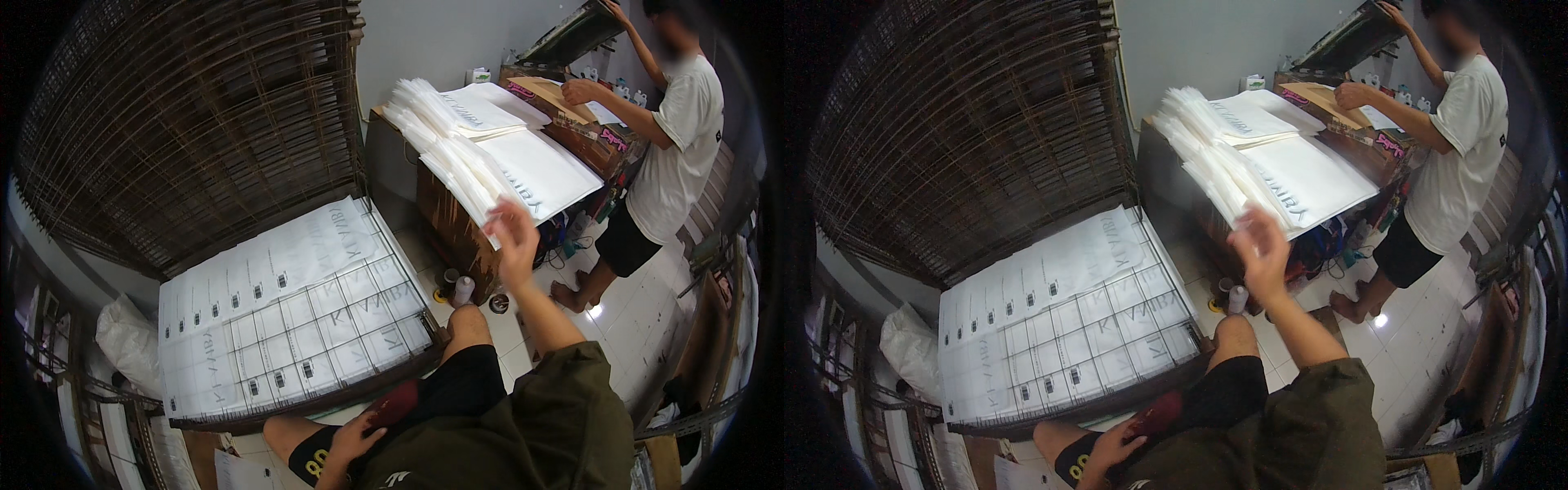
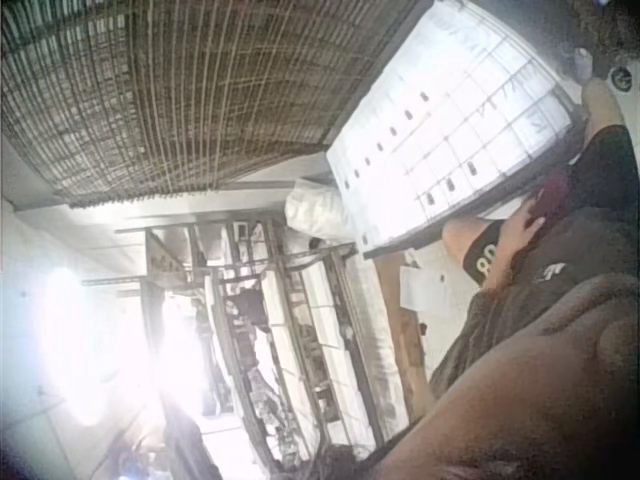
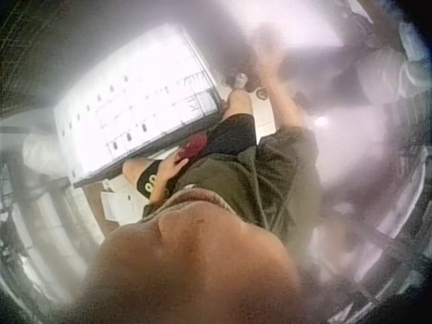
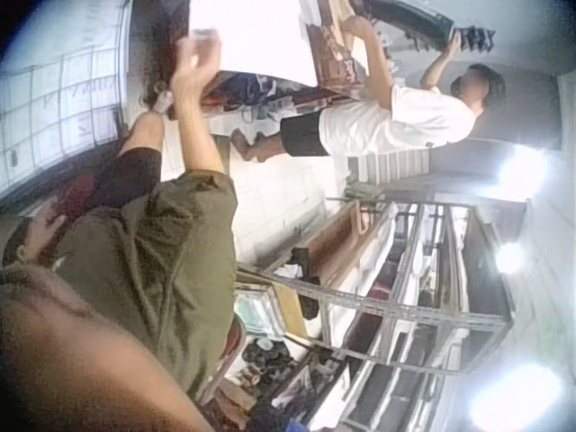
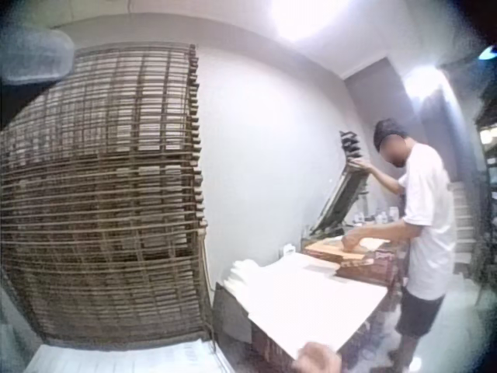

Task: The person sits on the floor and repeatedly picks up white papers from a nearby table, placing them onto a large stack on a wire rack. The person handles the papers one by one, aligning them before adding them to the pile.

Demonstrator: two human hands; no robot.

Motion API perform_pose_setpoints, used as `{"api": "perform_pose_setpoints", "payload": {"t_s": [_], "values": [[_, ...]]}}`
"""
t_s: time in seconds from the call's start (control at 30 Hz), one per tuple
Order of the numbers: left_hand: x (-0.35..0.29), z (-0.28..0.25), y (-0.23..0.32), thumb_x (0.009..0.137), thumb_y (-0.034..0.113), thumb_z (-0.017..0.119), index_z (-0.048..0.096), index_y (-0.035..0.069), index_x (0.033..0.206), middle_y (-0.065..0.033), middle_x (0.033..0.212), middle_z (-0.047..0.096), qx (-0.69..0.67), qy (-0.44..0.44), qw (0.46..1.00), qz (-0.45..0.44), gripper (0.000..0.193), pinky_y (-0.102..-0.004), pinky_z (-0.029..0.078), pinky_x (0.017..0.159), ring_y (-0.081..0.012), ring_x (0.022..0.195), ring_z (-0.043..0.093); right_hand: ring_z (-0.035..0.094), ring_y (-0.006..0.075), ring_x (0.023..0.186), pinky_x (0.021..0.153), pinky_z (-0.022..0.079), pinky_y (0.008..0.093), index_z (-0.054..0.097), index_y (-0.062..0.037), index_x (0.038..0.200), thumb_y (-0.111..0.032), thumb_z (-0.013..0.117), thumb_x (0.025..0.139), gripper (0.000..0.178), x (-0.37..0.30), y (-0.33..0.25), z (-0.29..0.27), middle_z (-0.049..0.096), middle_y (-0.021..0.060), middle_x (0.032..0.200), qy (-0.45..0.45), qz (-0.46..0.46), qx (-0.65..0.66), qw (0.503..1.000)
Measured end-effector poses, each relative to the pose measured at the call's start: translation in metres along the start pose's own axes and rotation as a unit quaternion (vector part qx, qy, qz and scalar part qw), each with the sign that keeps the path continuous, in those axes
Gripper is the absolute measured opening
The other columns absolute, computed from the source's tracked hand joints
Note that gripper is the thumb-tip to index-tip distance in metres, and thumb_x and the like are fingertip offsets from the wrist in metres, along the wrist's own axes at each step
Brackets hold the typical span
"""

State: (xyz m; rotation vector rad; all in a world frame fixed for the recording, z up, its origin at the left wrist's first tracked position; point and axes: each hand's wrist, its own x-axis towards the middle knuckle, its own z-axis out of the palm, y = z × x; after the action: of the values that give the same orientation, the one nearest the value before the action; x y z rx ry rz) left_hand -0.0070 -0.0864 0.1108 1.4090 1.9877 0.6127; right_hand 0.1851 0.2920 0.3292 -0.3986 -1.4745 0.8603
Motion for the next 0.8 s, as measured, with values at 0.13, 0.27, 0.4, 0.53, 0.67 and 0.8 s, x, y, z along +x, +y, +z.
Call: {"api": "perform_pose_setpoints", "payload": {"t_s": [0.13, 0.27, 0.4, 0.53, 0.67, 0.8], "values": [[-0.078, -0.032, -0.028, 0.073, 0.055, 0.067, 0.054, 0.010, 0.123, -0.0140, 0.119, 0.053, 0.110, 0.070, 0.991, -0.023, 0.068, -0.0475, 0.034, 0.096, -0.0313, 0.113, 0.049, 0.056, 0.0263, 0.104, 0.086, 0.048, 0.0359, 0.035, -0.0044, 0.134, -0.022, 0.055, 0.089, 0.053, 0.082, 0.035, -0.026, 0.051, 0.0130, 0.115, 0.127, 0.140, 0.170, 0.967], [-0.130, -0.025, -0.036, 0.076, 0.053, 0.063, 0.043, 0.010, 0.135, -0.0175, 0.141, 0.038, 0.182, 0.146, 0.972, -0.001, 0.076, -0.0541, 0.021, 0.106, -0.0377, 0.131, 0.033, 0.041, 0.0320, 0.122, 0.098, 0.041, 0.0423, 0.022, -0.0062, 0.140, -0.025, 0.063, 0.084, 0.072, 0.147, 0.106, -0.051, 0.035, 0.0138, 0.134, 0.208, 0.157, 0.322, 0.910], [-0.125, -0.021, -0.014, 0.078, 0.050, 0.061, 0.045, 0.009, 0.134, -0.0172, 0.139, 0.041, 0.184, 0.203, 0.962, -0.010, 0.071, -0.0530, 0.022, 0.106, -0.0382, 0.129, 0.035, 0.028, 0.0333, 0.132, 0.102, 0.036, 0.0462, -0.008, -0.0102, 0.145, -0.030, 0.071, 0.078, 0.105, 0.195, 0.143, -0.017, 0.026, 0.0141, 0.144, 0.260, 0.185, 0.292, 0.901], [-0.118, -0.026, -0.002, 0.072, 0.055, 0.065, 0.056, 0.010, 0.120, -0.0138, 0.126, 0.051, 0.154, 0.250, 0.955, -0.031, 0.067, -0.0523, 0.024, 0.104, -0.0332, 0.122, 0.043, 0.024, 0.0329, 0.134, 0.102, 0.035, 0.0485, -0.021, -0.0116, 0.142, -0.032, 0.076, 0.075, 0.120, 0.203, 0.128, 0.046, 0.021, 0.0142, 0.148, 0.349, 0.271, 0.317, 0.839], [-0.116, -0.011, -0.025, 0.067, 0.057, 0.069, 0.062, 0.011, 0.113, -0.0122, 0.124, 0.053, 0.106, 0.263, 0.958, -0.041, 0.065, -0.0540, 0.017, 0.105, -0.0336, 0.123, 0.043, 0.042, 0.0356, 0.123, 0.091, 0.046, 0.0524, 0.013, 0.0001, 0.137, -0.021, 0.074, 0.074, 0.090, 0.215, 0.148, 0.061, 0.030, 0.0242, 0.139, 0.468, 0.222, 0.385, 0.764], [-0.130, -0.010, -0.029, 0.067, 0.055, 0.069, 0.062, 0.012, 0.114, -0.0114, 0.123, 0.054, 0.116, 0.281, 0.950, -0.068, 0.064, -0.0544, 0.020, 0.105, -0.0336, 0.122, 0.044, 0.058, 0.0233, 0.077, 0.055, 0.052, 0.0335, 0.023, 0.0075, 0.124, 0.000, 0.057, 0.070, 0.064, 0.223, 0.186, 0.071, 0.048, 0.0211, 0.111, 0.531, 0.264, 0.184, 0.783]]}}
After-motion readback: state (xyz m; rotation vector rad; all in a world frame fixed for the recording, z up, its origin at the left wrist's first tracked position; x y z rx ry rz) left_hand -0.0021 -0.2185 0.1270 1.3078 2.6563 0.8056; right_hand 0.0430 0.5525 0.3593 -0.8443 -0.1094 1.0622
